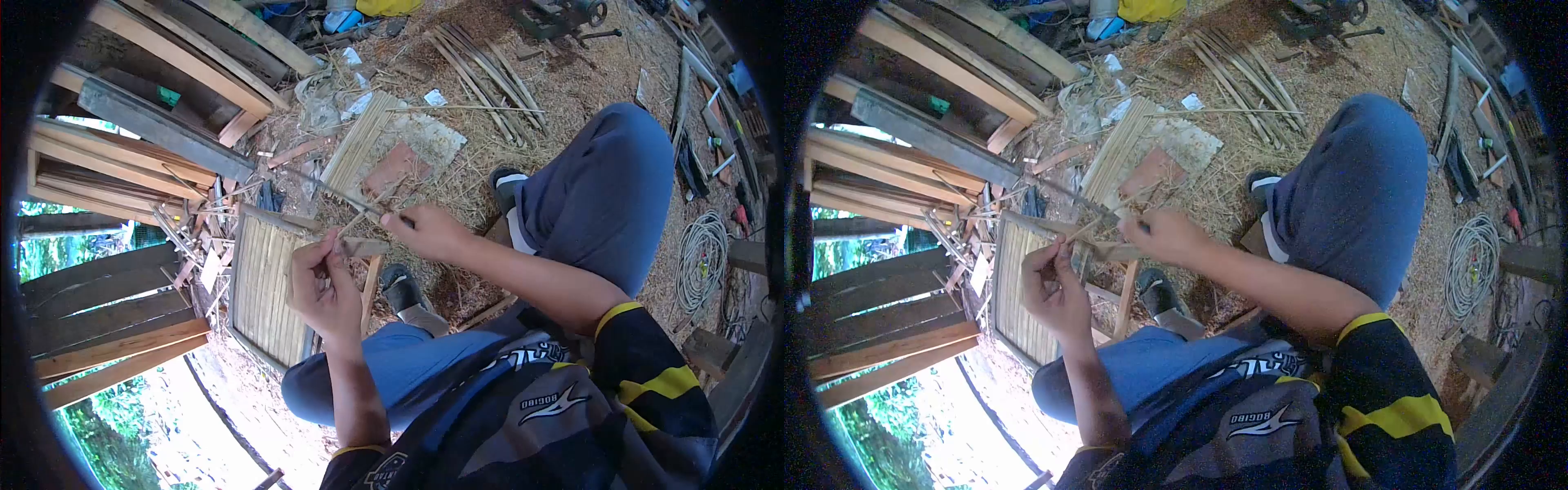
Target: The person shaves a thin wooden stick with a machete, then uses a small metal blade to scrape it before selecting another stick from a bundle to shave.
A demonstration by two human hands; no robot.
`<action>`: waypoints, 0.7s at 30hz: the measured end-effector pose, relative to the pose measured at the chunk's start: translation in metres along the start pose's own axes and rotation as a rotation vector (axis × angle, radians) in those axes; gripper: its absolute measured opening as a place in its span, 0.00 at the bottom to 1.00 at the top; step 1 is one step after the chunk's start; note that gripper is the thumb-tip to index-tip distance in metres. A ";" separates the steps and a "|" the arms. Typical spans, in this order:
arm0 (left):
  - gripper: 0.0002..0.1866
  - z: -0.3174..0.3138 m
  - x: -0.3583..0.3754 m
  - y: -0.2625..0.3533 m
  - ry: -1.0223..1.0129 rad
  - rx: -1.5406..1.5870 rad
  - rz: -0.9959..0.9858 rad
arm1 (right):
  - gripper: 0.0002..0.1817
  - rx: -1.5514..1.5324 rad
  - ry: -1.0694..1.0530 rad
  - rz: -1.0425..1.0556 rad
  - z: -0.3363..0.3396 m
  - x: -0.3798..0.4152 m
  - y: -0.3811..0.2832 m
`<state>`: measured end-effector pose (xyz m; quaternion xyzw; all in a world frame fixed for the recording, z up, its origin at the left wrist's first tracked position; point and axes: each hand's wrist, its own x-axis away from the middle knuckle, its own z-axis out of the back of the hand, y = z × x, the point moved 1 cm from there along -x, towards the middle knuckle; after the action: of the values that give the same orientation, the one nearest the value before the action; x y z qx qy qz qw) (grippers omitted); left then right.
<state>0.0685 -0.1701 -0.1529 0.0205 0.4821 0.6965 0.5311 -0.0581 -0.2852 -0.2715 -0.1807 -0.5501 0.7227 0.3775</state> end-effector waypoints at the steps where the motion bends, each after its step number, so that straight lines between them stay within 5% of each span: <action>1: 0.07 0.002 0.002 -0.001 0.001 -0.014 0.021 | 0.29 -0.015 -0.033 0.040 0.000 0.006 -0.011; 4: 0.07 0.002 0.004 -0.019 0.044 0.070 -0.086 | 0.32 -0.131 -0.011 0.291 0.002 0.023 -0.038; 7: 0.06 0.004 0.005 -0.017 0.018 0.054 -0.065 | 0.31 0.019 -0.015 -0.054 -0.010 0.003 0.001; 17: 0.06 -0.006 0.008 -0.008 0.126 -0.021 0.037 | 0.23 -0.233 0.030 0.167 -0.003 0.037 -0.054; 21: 0.07 -0.013 0.011 0.004 0.118 -0.036 0.059 | 0.27 -0.071 -0.017 -0.163 -0.010 0.008 -0.011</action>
<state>0.0535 -0.1697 -0.1626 -0.0160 0.4992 0.7203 0.4814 -0.0525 -0.2716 -0.2636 -0.1424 -0.5915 0.6711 0.4237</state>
